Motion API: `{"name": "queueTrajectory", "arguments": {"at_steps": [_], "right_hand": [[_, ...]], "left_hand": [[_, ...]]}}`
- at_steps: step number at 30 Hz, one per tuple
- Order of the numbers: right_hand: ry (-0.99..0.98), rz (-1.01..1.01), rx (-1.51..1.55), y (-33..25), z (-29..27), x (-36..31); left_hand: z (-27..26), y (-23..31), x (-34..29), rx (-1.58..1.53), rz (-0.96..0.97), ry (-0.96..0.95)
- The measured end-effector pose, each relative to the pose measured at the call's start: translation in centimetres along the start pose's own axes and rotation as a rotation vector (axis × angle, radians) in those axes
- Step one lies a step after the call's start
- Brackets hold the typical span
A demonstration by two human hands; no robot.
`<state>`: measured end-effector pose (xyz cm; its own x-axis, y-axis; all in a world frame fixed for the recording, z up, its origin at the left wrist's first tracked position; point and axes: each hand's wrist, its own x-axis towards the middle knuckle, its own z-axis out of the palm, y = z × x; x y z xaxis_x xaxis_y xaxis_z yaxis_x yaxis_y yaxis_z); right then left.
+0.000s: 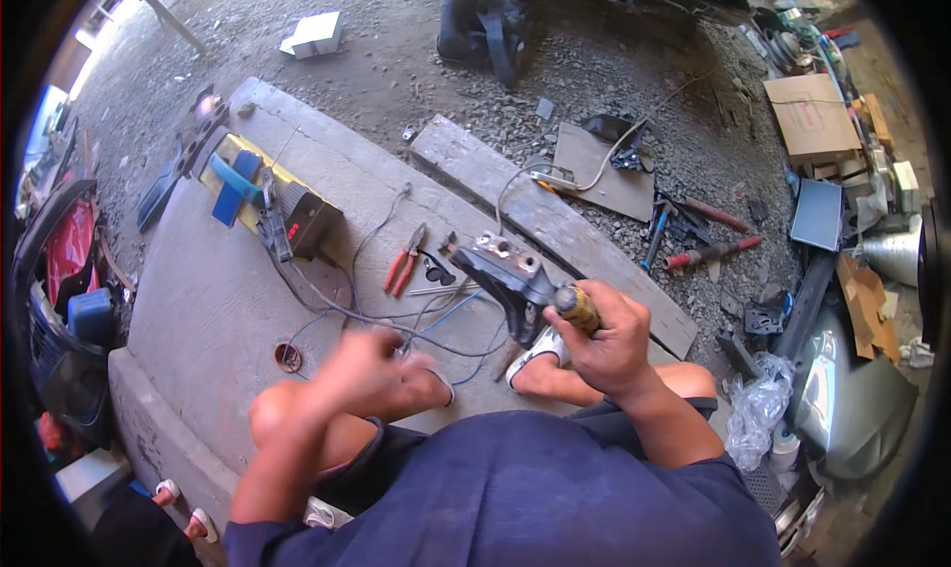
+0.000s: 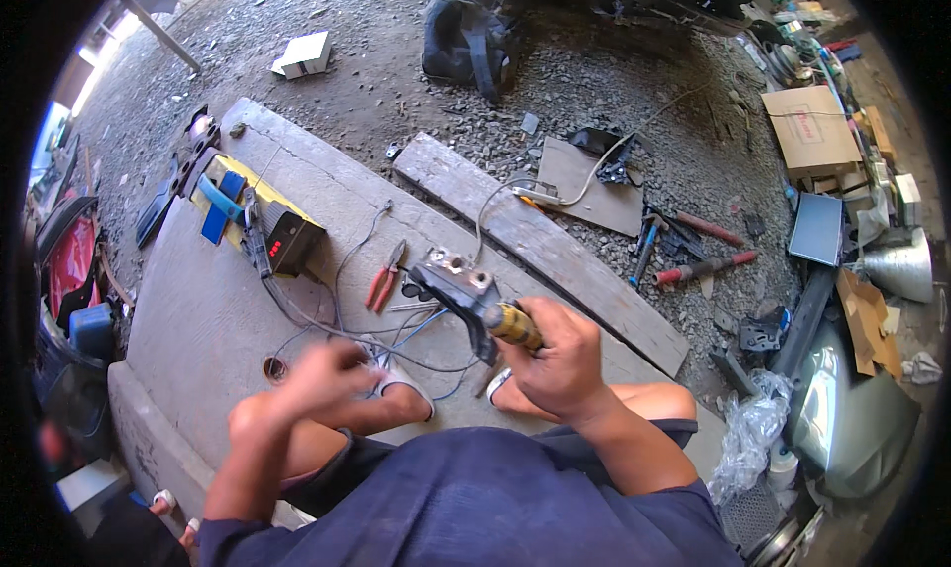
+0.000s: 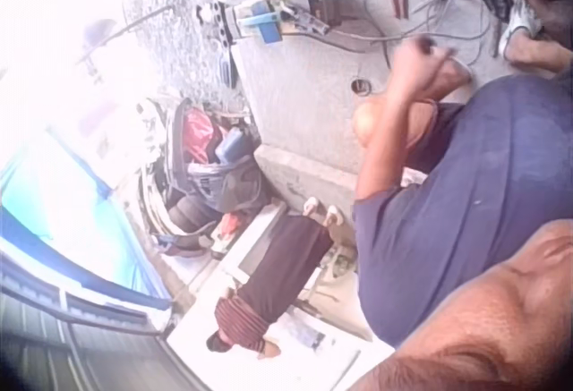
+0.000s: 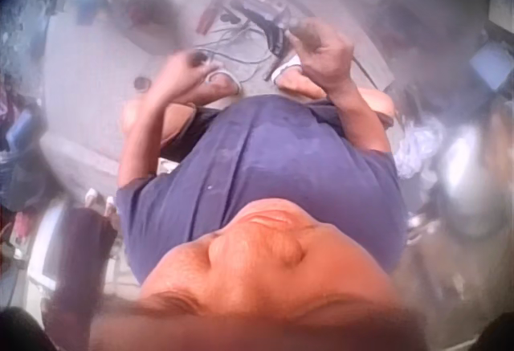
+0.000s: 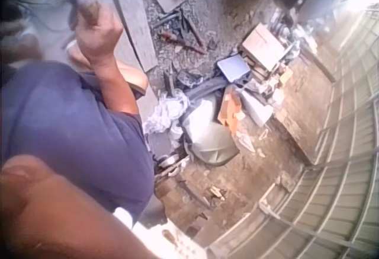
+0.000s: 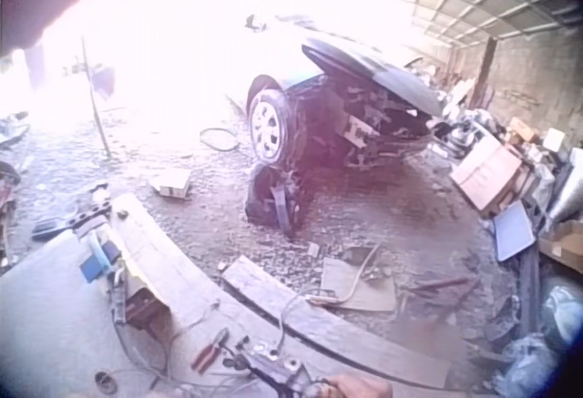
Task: Welding a metal bracket using a portable welding machine and tools.
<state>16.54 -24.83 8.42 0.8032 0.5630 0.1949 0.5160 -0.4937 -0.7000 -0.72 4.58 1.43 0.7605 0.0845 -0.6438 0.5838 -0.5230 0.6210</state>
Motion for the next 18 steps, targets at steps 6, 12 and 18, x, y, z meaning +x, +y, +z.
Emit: {"name": "queueTrajectory", "arguments": {"at_steps": [6,12,18], "right_hand": [[0.022,-0.045,0.014,-1.3,5.0,0.1],[0.035,0.097,0.026,-1.9,8.3,-0.8],[-0.021,0.053,0.016,-4.2,7.5,-3.2]], "left_hand": [[11.4,8.5,-0.7,-0.179,-0.054,0.031],[15.2,5.2,4.8,-0.313,-0.122,0.338],[19.6,1.4,8.4,-0.719,0.221,0.342]]}}
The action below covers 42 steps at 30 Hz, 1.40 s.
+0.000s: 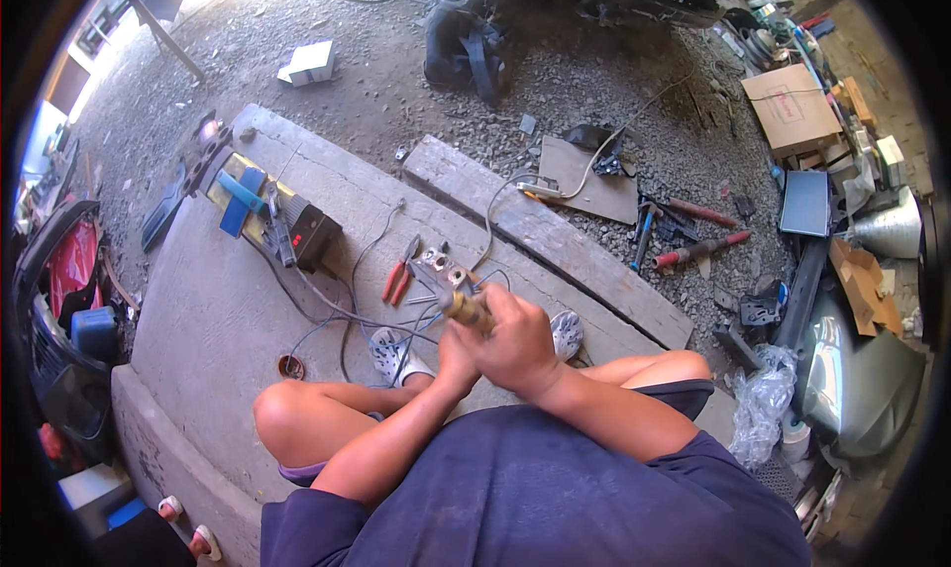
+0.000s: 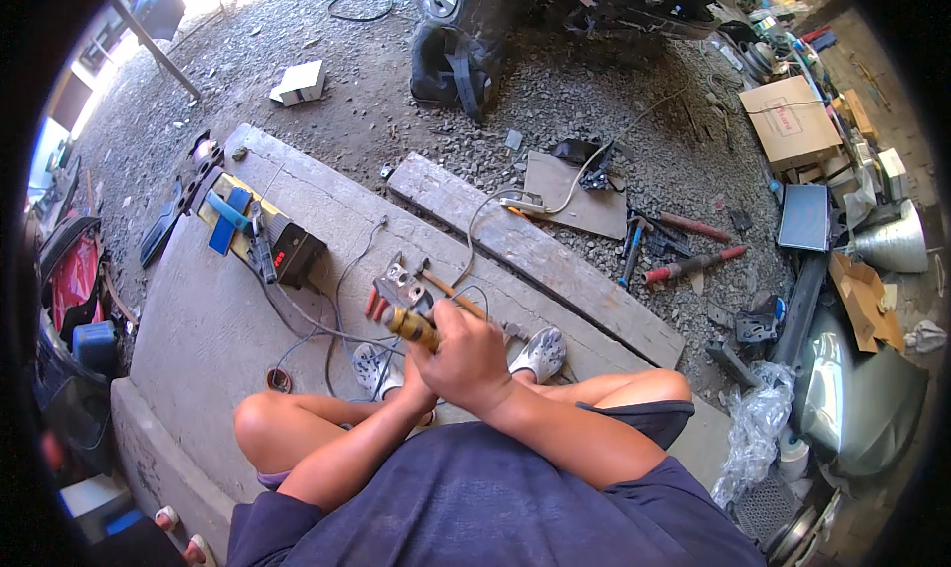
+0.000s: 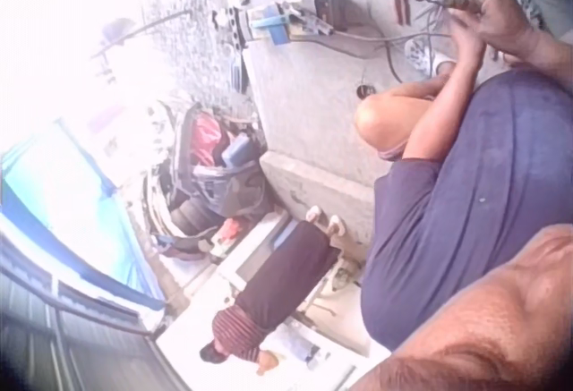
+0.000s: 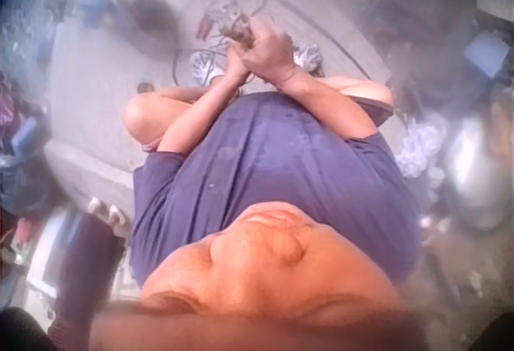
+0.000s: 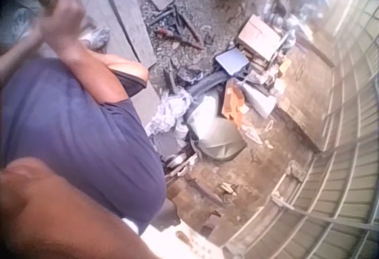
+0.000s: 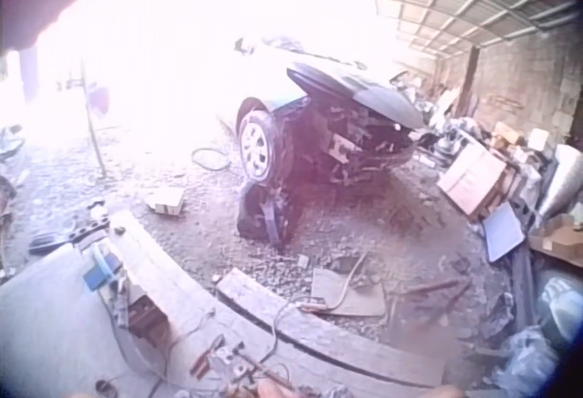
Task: Welding a metal bracket using a portable welding machine and tools.
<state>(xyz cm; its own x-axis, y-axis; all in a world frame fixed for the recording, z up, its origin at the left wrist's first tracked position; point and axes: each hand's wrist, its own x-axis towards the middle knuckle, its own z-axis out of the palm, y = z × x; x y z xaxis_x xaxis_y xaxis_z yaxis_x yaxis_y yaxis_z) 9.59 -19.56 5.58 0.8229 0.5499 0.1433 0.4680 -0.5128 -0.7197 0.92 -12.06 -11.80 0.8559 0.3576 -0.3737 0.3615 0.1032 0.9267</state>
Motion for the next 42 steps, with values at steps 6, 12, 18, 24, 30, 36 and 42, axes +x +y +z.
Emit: {"name": "queueTrajectory", "arguments": {"at_steps": [6,12,18,24,30,36,42], "right_hand": [[-0.325,-0.189,0.271,-2.5,-7.9,-1.0],[-0.145,0.113,1.013,-0.8,-15.9,0.8],[-0.291,-0.121,1.520,-3.8,-14.9,3.2],[-0.308,-0.127,1.561,-7.4,-12.8,3.2],[-0.373,-0.150,1.500,-7.7,-10.7,2.9],[-0.386,-0.091,1.375,-7.8,-9.8,2.6],[-0.385,-0.123,1.416,-6.8,-8.6,2.7]], "left_hand": [[-6.6,4.2,-3.5,0.174,-0.020,-0.103],[-11.2,9.6,-9.6,0.137,0.052,-0.259],[-11.0,5.6,-13.0,-0.296,-0.188,-0.340],[-11.0,7.6,-12.8,-0.037,0.043,-0.379],[-11.1,8.8,-13.0,-0.026,0.004,-0.398],[-11.4,9.2,-13.3,0.037,0.070,-0.411],[-11.4,7.2,-13.6,-0.169,-0.110,-0.436]]}}
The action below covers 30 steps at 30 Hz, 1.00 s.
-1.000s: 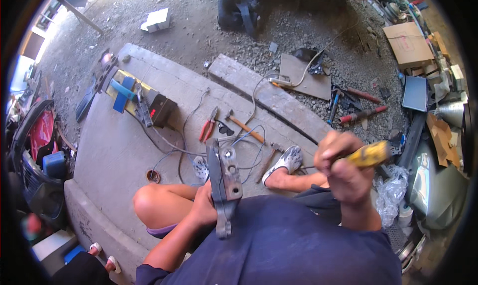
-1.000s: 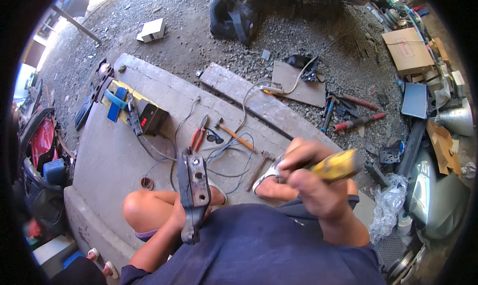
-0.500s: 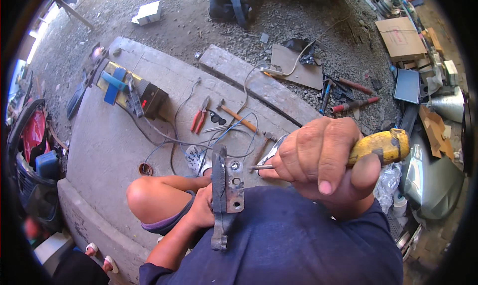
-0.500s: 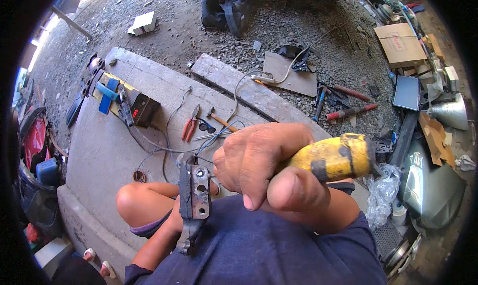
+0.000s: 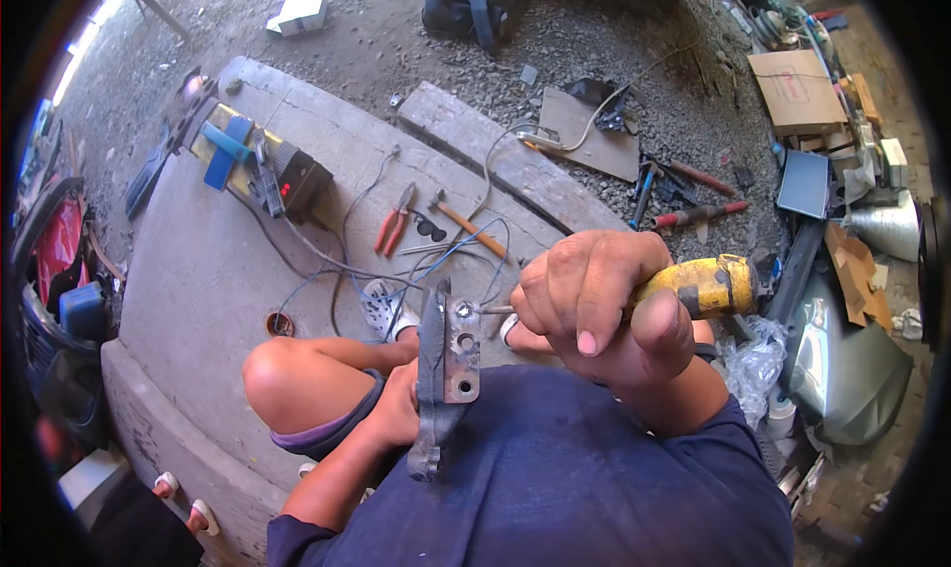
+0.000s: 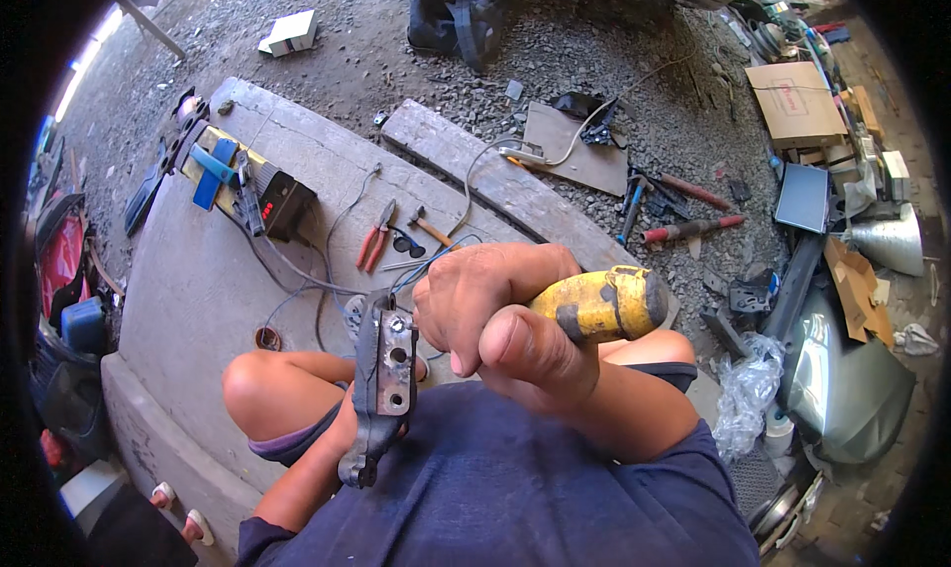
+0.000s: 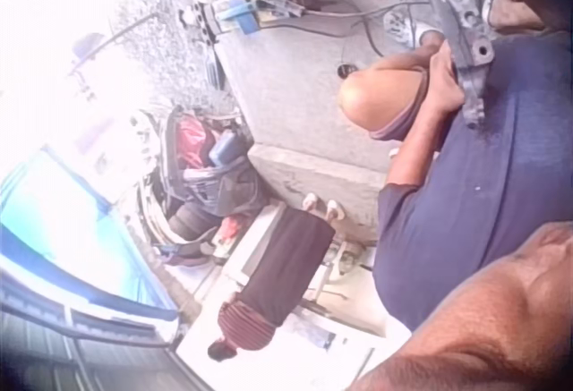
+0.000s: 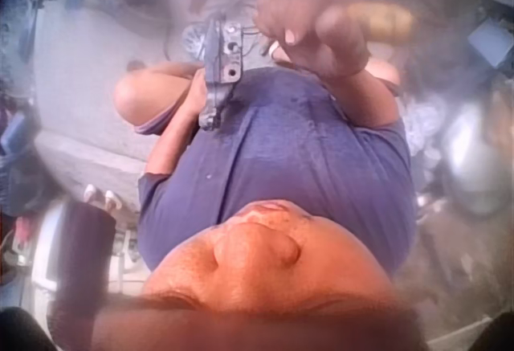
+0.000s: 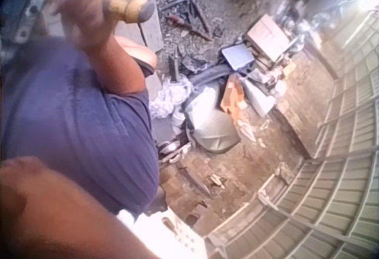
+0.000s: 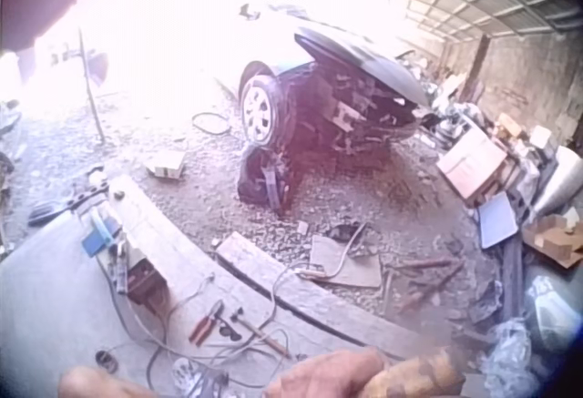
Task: Welding a metal bracket using a portable welding machine and tools.
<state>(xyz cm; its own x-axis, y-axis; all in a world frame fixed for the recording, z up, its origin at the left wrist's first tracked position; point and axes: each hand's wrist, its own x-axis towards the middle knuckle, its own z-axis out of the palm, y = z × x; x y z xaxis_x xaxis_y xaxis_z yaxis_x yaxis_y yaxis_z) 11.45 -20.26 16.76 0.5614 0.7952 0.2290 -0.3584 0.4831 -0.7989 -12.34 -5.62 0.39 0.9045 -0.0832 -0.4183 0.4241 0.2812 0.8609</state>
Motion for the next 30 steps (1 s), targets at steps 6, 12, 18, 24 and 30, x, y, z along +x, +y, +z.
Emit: {"name": "queueTrajectory", "arguments": {"at_steps": [6,12,18,24,30], "right_hand": [[-0.002,0.005,-0.013,0.7,-0.1,0.1],[-0.014,0.065,-0.103,0.1,0.5,-0.2],[-0.015,0.026,-0.087,-0.1,0.9,-1.1],[-0.021,-0.072,-0.030,1.4,-0.1,-1.9],[-0.048,-0.090,0.006,2.1,-0.9,-1.9]], "left_hand": [[0.1,-0.3,0.0,-0.061,-0.005,0.010],[0.3,-0.2,-0.1,-0.060,-0.051,0.019],[0.3,0.6,-0.2,0.221,0.112,-0.014],[1.4,4.9,-1.7,0.090,0.071,0.105],[0.5,-0.4,-0.8,0.281,0.158,-0.033]]}}
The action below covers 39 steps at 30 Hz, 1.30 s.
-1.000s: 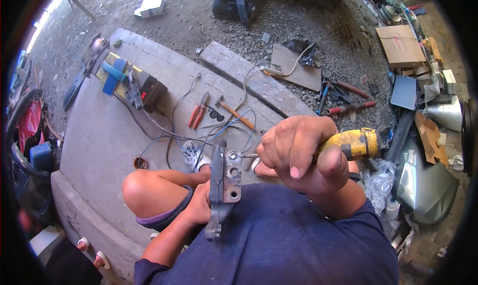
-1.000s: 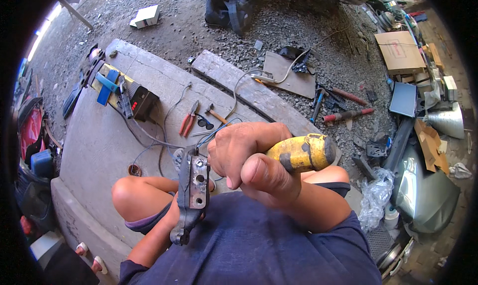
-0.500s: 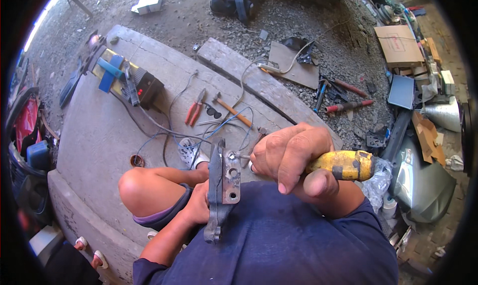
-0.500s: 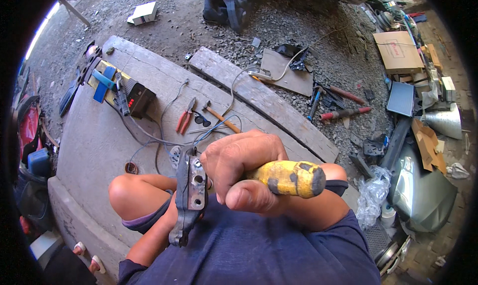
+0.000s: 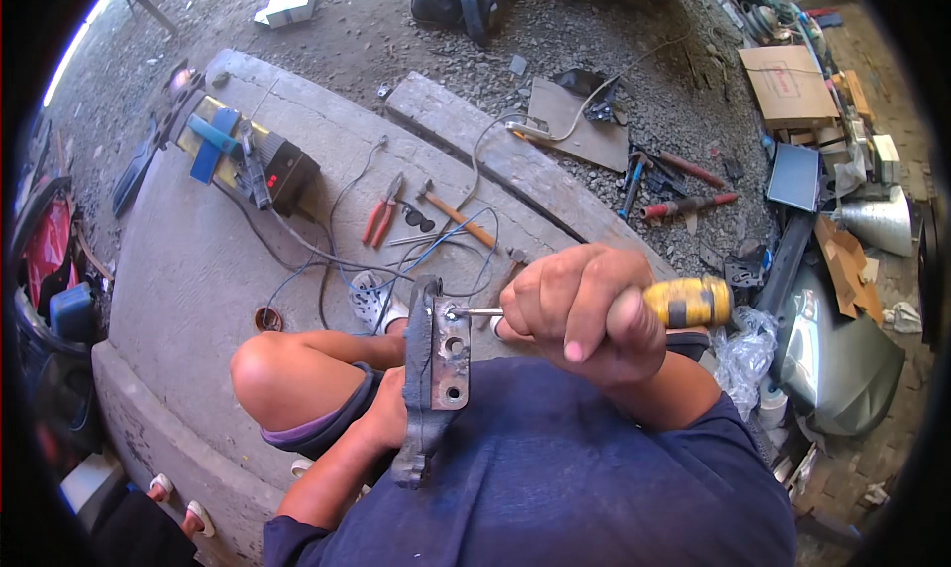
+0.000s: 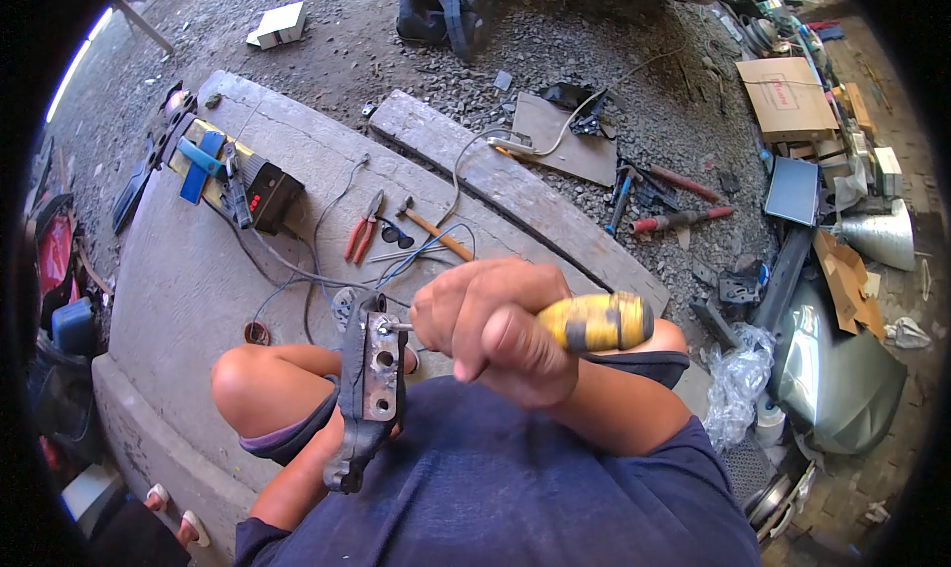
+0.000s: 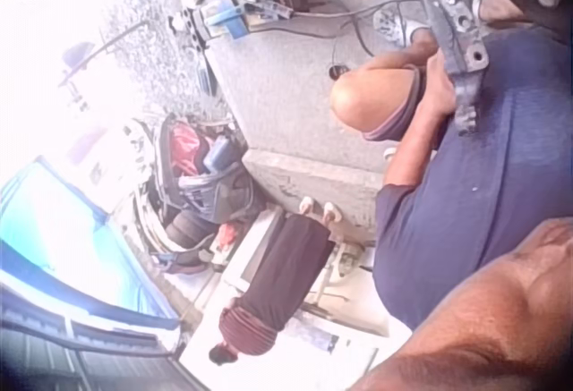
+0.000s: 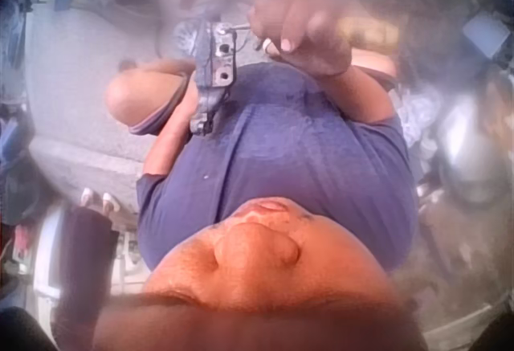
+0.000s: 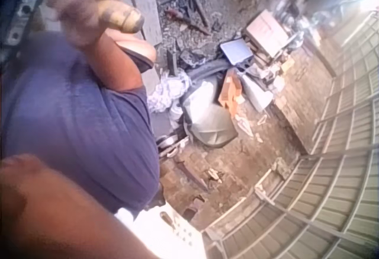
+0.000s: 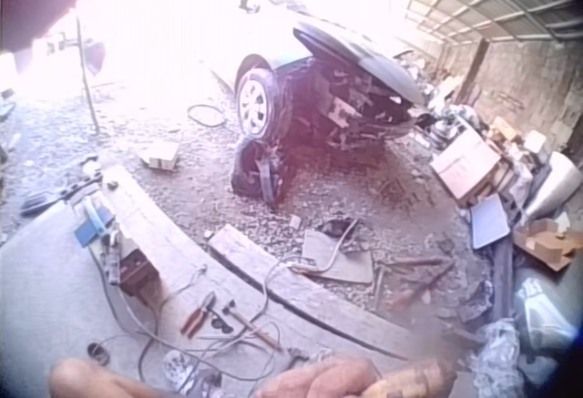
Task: Welding a metal bracket using a portable welding machine and tools.
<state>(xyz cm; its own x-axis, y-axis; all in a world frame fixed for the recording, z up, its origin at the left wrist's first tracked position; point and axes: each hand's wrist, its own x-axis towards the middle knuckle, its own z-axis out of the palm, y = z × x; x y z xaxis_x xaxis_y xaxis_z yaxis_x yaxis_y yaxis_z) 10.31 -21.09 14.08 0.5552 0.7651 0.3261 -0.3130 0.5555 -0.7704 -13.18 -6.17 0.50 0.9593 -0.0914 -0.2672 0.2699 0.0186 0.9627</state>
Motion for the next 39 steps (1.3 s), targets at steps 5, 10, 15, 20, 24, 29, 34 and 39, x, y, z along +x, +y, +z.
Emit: {"name": "queueTrajectory", "arguments": {"at_steps": [5,10,15,20,24,29,34,39], "right_hand": [[-0.028,0.025,-0.269,-2.6,1.0,0.3],[0.022,0.014,-0.084,-4.0,0.9,0.4],[0.000,0.042,-0.118,-3.9,1.6,0.3],[0.004,0.074,-0.109,-2.8,1.4,0.7],[0.034,0.027,-0.354,-2.2,-0.8,1.6],[0.119,0.481,-0.817,-4.4,-3.2,0.4],[-0.041,0.584,-0.964,-0.5,-2.0,-1.3],[0.185,0.361,-1.564,5.9,-8.5,-0.9]], "left_hand": [[0.5,-0.4,-0.1,-0.238,-0.094,0.084],[0.7,-0.9,-0.5,-0.266,-0.089,0.090],[0.2,2.9,-0.2,-0.181,0.019,0.161],[-0.3,5.1,-0.1,-0.292,-0.105,0.223],[0.2,-2.2,0.5,-0.256,-0.113,0.104],[-1.4,-0.5,6.2,0.106,0.143,0.280],[-0.7,-3.9,14.4,0.142,-0.113,0.572],[-1.4,-7.2,22.1,0.249,-0.049,0.644]]}}
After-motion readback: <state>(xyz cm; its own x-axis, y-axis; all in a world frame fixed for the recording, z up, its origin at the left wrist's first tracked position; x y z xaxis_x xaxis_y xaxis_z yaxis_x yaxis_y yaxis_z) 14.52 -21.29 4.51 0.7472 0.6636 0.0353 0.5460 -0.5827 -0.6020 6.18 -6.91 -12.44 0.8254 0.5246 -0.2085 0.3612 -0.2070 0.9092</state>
